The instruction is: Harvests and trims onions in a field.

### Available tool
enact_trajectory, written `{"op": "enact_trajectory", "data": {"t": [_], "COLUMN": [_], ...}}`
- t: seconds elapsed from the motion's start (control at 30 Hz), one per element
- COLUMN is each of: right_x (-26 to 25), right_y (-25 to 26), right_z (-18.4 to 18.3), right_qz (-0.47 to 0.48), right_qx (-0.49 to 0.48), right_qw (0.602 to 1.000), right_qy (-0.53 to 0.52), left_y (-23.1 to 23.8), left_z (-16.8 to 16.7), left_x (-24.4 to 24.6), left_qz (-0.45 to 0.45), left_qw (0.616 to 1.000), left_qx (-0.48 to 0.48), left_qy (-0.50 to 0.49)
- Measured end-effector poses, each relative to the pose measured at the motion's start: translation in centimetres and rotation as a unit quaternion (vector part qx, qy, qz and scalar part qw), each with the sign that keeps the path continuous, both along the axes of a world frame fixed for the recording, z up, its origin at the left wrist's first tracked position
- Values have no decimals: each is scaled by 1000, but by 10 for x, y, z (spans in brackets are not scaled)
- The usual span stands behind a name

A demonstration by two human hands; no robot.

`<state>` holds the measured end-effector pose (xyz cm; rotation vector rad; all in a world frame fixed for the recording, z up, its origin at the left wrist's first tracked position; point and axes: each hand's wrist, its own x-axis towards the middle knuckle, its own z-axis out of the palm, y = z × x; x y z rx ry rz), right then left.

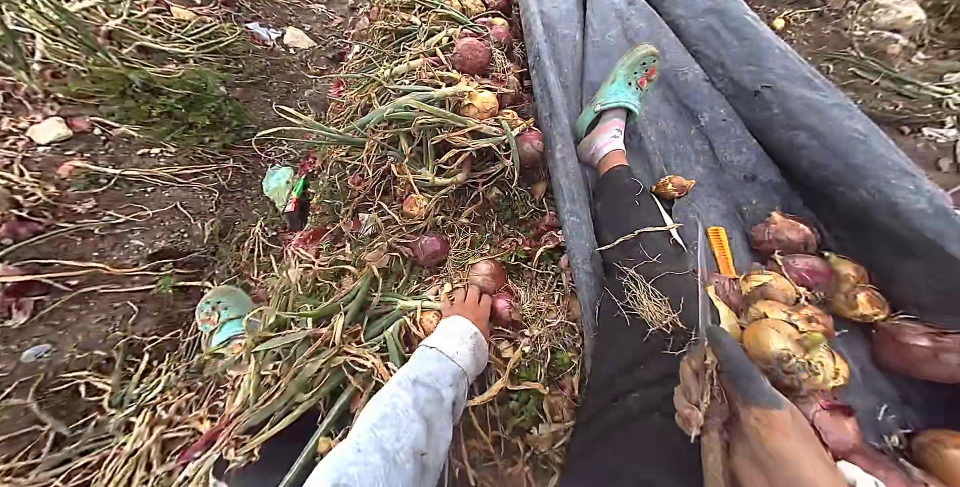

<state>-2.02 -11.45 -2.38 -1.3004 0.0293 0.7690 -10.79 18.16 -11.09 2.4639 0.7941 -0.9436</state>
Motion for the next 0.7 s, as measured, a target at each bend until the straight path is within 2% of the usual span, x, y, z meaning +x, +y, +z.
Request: {"op": "enact_trajectory", "data": {"t": [0.1,0.17,0.27,0.37,0.47,0.53,0.6,0.7], "right_x": [-2,-3,-8,-18,-27,-31,-32,-37], "right_y": [21,36,63,91,104,104,99,87], "right_z": [2,-8,-20,-16,-5,-6,-7,-12], "right_qz": [41,104,219,255,223,200,211,251], "right_qx": [-52,-64,-97,-110,-38,45,84,97], "right_qw": [997,990,966,961,965,960,948,954], "right_qy": [42,76,96,5,-131,-191,-225,-129], "left_y": [9,8,7,-3,-14,-13,-7,2], "left_z": [14,29,52,68,75,78,81,98], "left_x": [0,-11,-44,-72,-85,-89,-88,-84], "left_qz": [-37,-15,-2,-27,-47,-62,-68,-38], "left_qw": [999,999,978,928,891,875,858,864], "left_qx": [-10,-35,-52,-22,-85,-169,-257,-386], "left_qy": [17,-18,-203,-372,-444,-449,-440,-322]}}
